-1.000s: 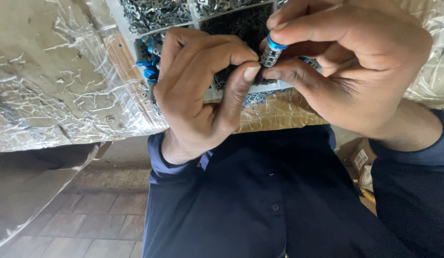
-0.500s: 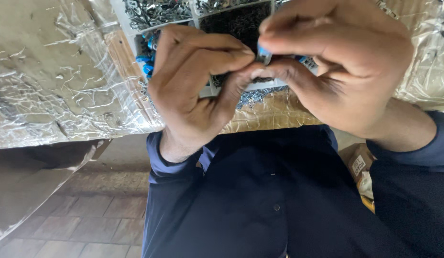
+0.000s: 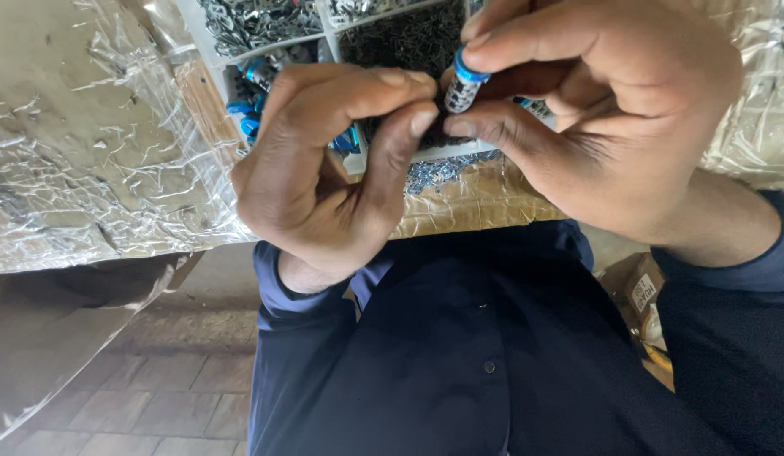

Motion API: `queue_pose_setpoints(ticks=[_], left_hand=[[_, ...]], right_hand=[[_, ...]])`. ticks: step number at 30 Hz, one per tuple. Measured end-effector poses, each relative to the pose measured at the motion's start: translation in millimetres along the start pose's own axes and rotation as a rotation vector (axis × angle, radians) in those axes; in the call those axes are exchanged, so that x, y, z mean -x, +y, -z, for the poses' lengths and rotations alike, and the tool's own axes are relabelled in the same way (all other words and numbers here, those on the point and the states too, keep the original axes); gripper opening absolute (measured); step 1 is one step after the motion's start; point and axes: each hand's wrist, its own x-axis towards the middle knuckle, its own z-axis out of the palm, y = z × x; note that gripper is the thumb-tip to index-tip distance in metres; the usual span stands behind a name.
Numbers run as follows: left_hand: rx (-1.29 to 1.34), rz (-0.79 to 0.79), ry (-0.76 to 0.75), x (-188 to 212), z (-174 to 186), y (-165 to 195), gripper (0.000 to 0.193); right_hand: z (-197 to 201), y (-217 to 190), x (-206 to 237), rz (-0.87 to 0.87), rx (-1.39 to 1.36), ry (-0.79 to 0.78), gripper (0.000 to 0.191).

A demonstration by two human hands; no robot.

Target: The person picks small metal pins and springs from a compartment tray and presses them into a blue-capped cylindrical connector body, assembling the components one at a time by hand. They occasionally reach into the tray for more parts and set finished assemblies aside on the table.

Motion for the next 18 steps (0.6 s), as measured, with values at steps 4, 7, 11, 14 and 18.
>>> queue_pose_setpoints(ticks=[4, 7, 11, 14, 18], left_hand=[[0.306, -0.055, 0.028, 11.7, -7.9, -15.8, 0.024], [0.305, -0.043, 0.035, 23.1, -8.1, -24.1, 0.023], [0.244, -0.066, 0.022, 19.7, -8.3, -20.7, 0.024], [0.118, -0.193, 0.036, -2.5, -11.8, -11.6, 0.024], [-0.017, -0.369, 0.056, -28.3, -9.0, 2.0, 0.026]], right_hand=[[-1.8, -0.2, -1.9, 0.043, -0.067, -0.025, 0.031], [-3.3, -1.3, -3.9, 0.033, -0.053, -0.019, 0.032], [-4.4, 0.7, -6.0, 0.081, 0.011, 0.008, 0.033], [-5.2, 3.5, -7.3, 0.132, 0.005, 0.038, 0.031], [-6.6, 4.7, -8.8, 0.105, -0.025, 0.049, 0.029]])
